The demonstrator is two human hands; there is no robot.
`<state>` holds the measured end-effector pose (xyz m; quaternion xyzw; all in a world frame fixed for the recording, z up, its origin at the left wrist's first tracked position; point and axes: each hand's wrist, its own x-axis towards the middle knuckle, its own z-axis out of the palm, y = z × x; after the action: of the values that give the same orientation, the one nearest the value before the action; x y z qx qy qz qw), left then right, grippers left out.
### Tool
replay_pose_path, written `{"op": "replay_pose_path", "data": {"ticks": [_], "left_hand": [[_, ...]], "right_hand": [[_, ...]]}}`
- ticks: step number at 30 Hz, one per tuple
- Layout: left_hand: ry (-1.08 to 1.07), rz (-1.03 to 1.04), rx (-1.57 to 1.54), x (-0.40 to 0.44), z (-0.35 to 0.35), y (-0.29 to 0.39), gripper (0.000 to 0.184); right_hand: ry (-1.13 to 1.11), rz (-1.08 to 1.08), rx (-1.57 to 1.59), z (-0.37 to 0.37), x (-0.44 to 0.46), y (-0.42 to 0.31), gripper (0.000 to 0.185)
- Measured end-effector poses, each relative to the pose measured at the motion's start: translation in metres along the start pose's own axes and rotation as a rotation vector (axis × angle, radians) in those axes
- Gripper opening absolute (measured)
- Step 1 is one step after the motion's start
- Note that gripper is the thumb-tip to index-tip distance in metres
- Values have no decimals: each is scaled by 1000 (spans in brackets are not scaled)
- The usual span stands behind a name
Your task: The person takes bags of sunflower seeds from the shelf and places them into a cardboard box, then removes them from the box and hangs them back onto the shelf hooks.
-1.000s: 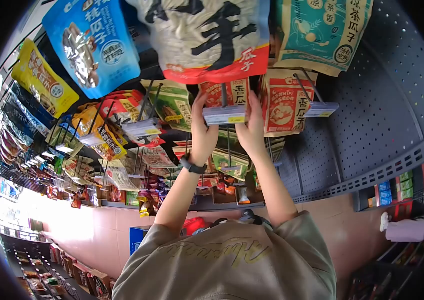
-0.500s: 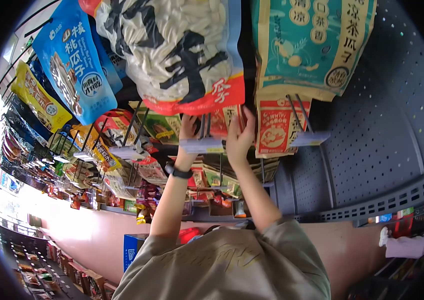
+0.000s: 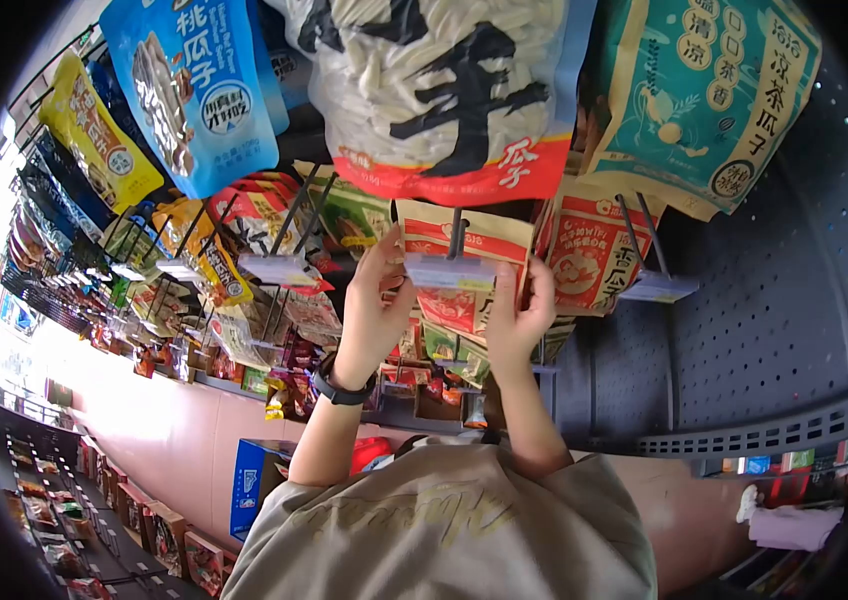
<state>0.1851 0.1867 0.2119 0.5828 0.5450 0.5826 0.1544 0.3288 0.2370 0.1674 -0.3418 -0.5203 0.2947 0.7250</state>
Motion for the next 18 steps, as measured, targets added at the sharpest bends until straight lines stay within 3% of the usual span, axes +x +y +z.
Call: {"op": "replay_pose_path", "data": {"ticks": [8, 18], "left_hand": [[16, -94, -67, -16, -12, 2, 22], [39, -155, -181, -20, -21, 22, 16]], "right_hand": [[-129, 117, 21, -24, -5, -34, 15], [-209, 241, 191, -27, -7, -44, 15]]}}
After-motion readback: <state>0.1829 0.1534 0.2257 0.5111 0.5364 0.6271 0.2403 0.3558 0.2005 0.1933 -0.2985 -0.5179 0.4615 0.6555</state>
